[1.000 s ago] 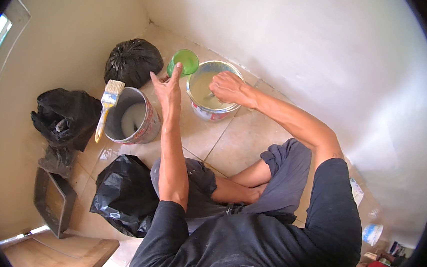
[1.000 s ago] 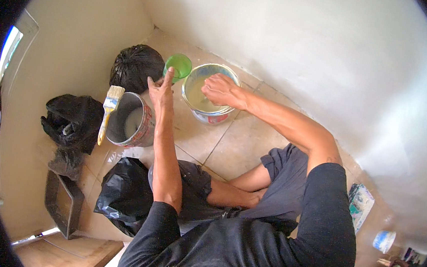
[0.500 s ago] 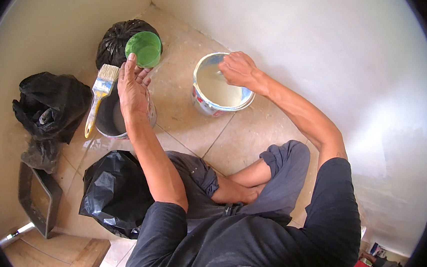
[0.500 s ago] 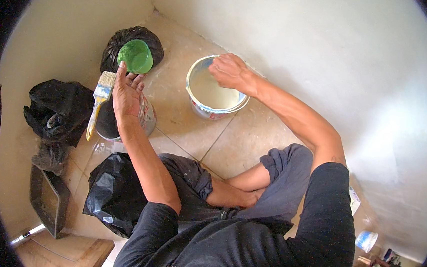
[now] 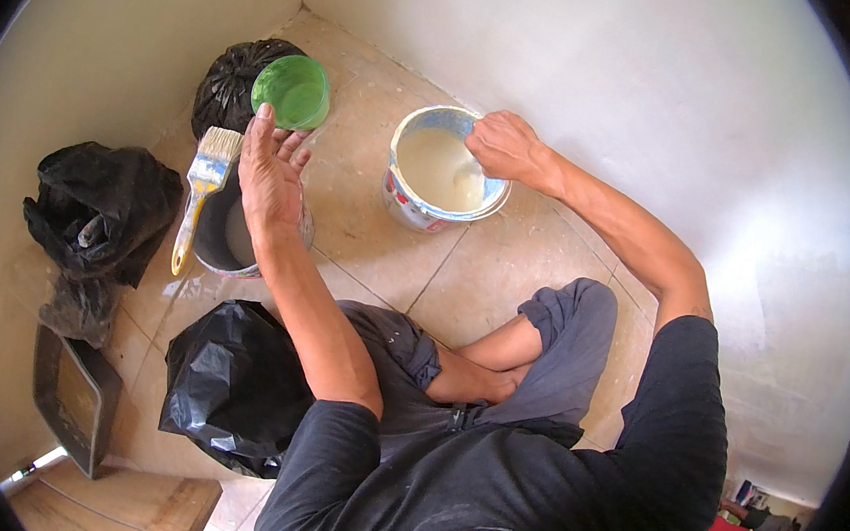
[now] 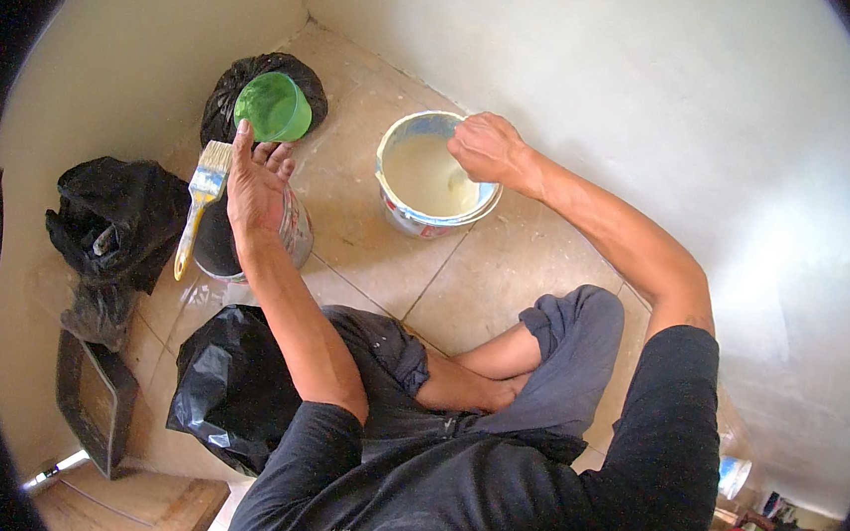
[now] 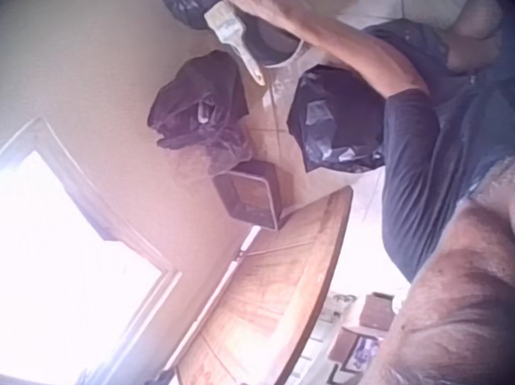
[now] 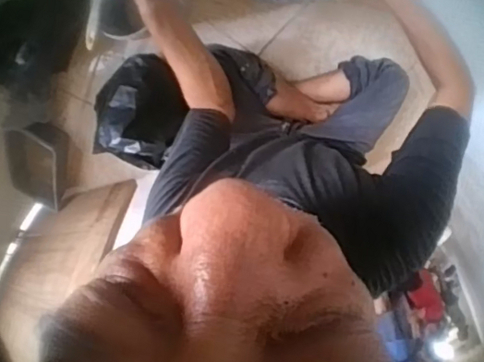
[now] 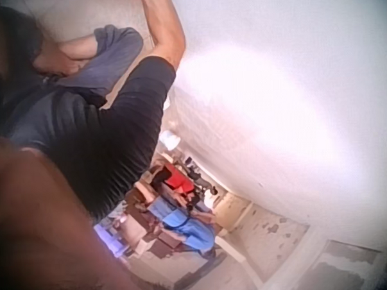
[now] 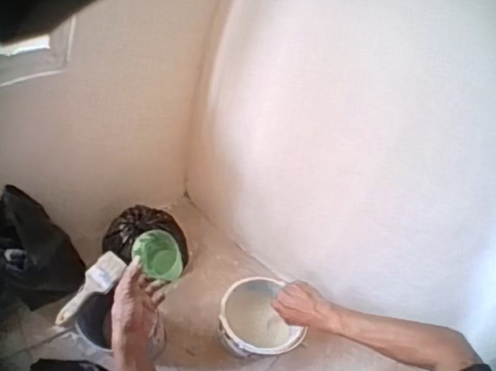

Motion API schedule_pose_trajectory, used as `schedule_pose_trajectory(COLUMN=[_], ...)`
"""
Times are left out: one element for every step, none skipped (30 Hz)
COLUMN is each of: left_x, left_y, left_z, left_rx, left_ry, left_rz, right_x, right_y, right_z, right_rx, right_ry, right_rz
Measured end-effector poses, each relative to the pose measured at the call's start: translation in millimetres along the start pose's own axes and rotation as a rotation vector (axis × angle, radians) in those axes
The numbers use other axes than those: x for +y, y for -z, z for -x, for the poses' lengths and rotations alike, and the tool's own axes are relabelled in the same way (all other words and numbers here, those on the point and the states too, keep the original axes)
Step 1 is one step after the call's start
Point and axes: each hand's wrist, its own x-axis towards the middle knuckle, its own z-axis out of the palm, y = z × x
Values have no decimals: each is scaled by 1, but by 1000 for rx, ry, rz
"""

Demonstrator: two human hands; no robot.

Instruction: The person mixes white paint in a bucket using a wooden stick and pours green liquid from a small container into the bucket.

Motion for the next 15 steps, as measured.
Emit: schedule_pose_trajectory(left_x=[1, 1, 1, -1, 2, 3, 3, 4, 4, 3, 4, 3, 3, 2, 2], left_y=[-3, -4, -5, -5, -1, 0, 0, 1, 3, 6, 8, 8, 9, 9, 8], left_z=[1, 2, 2, 2, 2, 3, 3, 4, 2, 0, 0, -1, -1, -1, -1], left_rx=[0, 2, 2, 1, 11, 8, 4, 1, -5, -10, -12, -22, -31, -42, -36], left_ry=[-5, -10, -2, 7, 8, 5, 4, 1, 0, -1, -6, -3, 0, 4, 3], left_rz=[10, 18, 21, 24, 21, 20, 19, 20, 22, 24, 30, 33, 35, 35, 32], right_x=[6, 6, 4, 1, -6, -13, -21, -28, -32, -36, -38, -36, -33, -31, -26], right_y=[-8, -8, -8, -10, -9, -6, -3, 0, 4, 7, 12, 14, 15, 16, 15], right_z=[-3, -7, -11, -18, -30, -35, -37, -36, -32, -26, -21, -13, -3, 4, 6], right_rx=[99, 200, 152, 103, 61, 36, 11, -14, -3, 8, 19, 71, 123, 177, 70], right_ry=[10, 22, 5, -14, -23, -3, 15, 35, 78, 122, 171, 189, 209, 225, 169], right_rz=[-2, -6, -15, -23, -39, -72, -105, -137, -141, -145, -146, -179, -212, -247, -193])
